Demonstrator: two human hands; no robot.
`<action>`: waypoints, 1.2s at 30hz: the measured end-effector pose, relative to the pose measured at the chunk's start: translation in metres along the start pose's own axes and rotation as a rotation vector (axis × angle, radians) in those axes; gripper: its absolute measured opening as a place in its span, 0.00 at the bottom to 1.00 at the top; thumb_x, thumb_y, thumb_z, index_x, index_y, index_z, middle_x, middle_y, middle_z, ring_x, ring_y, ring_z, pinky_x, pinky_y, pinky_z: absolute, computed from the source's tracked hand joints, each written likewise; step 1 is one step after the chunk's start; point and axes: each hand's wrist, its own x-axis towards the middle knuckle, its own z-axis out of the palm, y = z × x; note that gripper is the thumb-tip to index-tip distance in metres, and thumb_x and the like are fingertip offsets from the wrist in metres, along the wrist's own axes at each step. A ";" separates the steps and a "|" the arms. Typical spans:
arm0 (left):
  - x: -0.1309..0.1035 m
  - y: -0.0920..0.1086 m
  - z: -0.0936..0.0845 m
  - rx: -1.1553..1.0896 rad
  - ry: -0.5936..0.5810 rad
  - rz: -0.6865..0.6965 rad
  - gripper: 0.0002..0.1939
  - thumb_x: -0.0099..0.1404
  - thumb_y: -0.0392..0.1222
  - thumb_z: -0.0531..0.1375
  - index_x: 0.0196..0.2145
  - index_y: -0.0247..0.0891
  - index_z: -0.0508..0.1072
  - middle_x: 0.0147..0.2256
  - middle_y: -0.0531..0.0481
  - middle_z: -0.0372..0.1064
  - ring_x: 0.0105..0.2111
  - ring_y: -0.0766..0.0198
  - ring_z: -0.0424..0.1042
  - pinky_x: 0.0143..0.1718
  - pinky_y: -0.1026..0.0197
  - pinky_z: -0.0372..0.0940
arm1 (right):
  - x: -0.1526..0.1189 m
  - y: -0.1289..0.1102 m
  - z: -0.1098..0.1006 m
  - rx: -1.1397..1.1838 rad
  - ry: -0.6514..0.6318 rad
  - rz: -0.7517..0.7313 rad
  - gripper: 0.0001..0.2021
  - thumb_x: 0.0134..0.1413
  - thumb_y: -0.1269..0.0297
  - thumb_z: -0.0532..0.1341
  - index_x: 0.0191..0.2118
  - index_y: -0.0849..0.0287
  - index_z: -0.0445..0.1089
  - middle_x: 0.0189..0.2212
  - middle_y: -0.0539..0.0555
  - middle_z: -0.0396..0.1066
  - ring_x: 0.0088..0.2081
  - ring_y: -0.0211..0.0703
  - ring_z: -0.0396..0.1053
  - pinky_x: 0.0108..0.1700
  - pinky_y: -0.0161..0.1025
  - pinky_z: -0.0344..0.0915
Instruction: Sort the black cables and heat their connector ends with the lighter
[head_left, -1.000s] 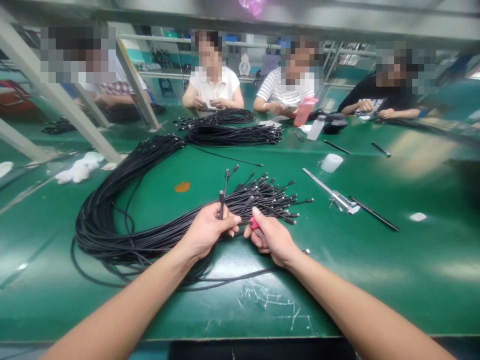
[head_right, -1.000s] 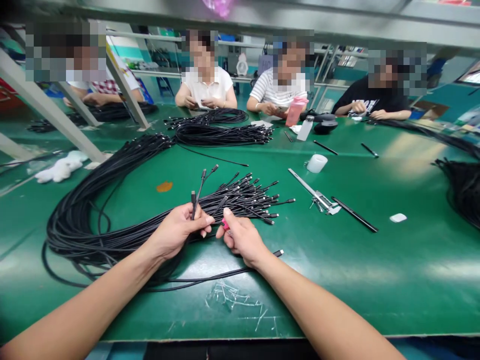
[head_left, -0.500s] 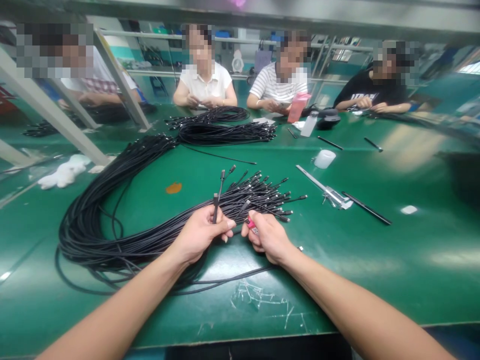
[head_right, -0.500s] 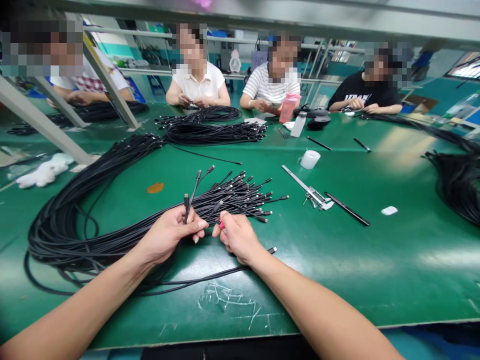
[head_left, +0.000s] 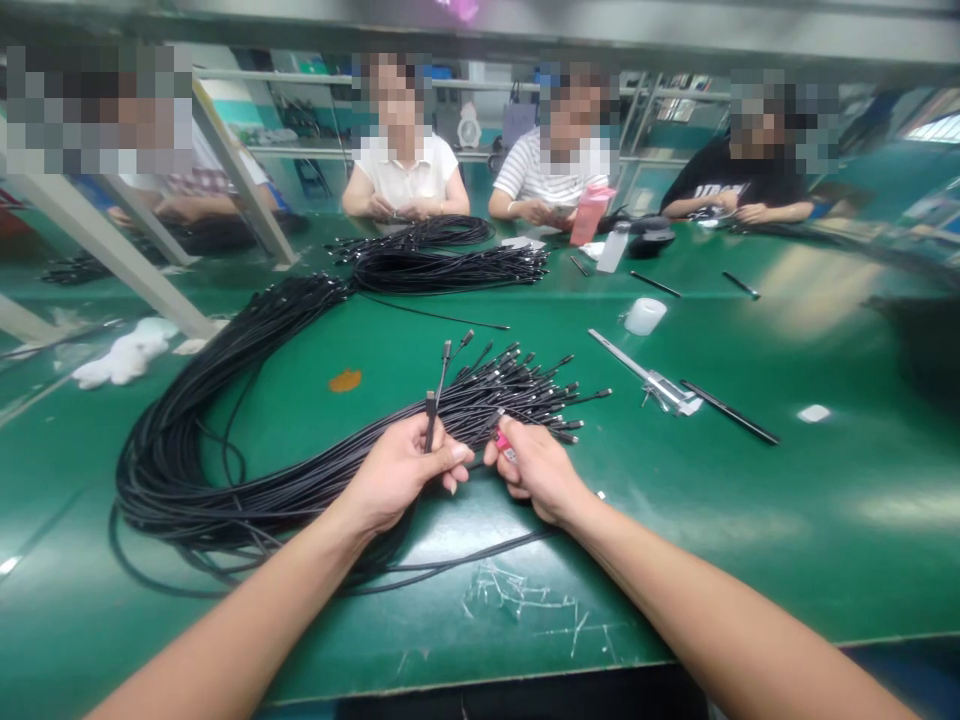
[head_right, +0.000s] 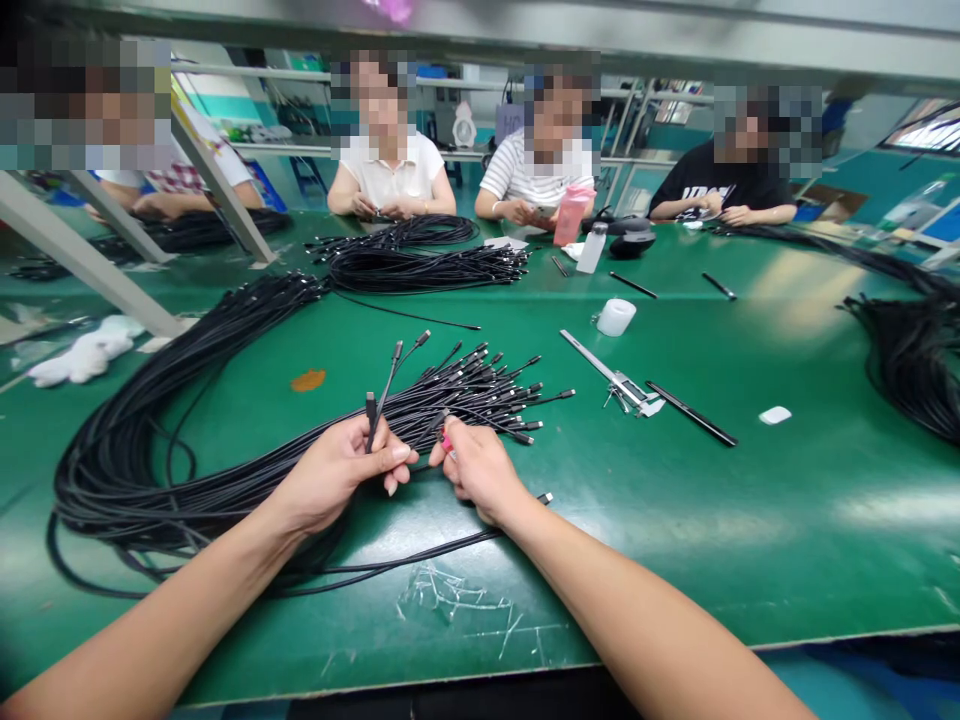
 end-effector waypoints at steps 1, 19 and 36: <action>0.000 0.000 0.000 -0.004 0.003 -0.002 0.23 0.53 0.43 0.72 0.24 0.37 0.58 0.27 0.48 0.75 0.24 0.63 0.74 0.22 0.64 0.69 | 0.001 -0.001 -0.002 0.019 0.025 -0.001 0.27 0.56 0.40 0.56 0.24 0.62 0.68 0.10 0.42 0.51 0.11 0.27 0.42 0.12 0.27 0.39; -0.001 0.001 0.002 0.027 0.017 0.039 0.22 0.53 0.43 0.72 0.24 0.37 0.60 0.26 0.52 0.72 0.23 0.67 0.72 0.25 0.65 0.69 | -0.010 -0.003 0.007 0.075 -0.074 0.051 0.21 0.55 0.50 0.54 0.21 0.61 0.67 0.09 0.42 0.50 0.11 0.28 0.39 0.12 0.28 0.37; -0.002 0.002 0.000 0.009 -0.035 0.028 0.21 0.57 0.43 0.70 0.25 0.37 0.59 0.29 0.46 0.76 0.25 0.62 0.76 0.24 0.63 0.72 | 0.002 -0.011 -0.011 0.321 -0.093 -0.190 0.19 0.44 0.53 0.73 0.32 0.58 0.65 0.20 0.41 0.54 0.19 0.28 0.48 0.21 0.29 0.49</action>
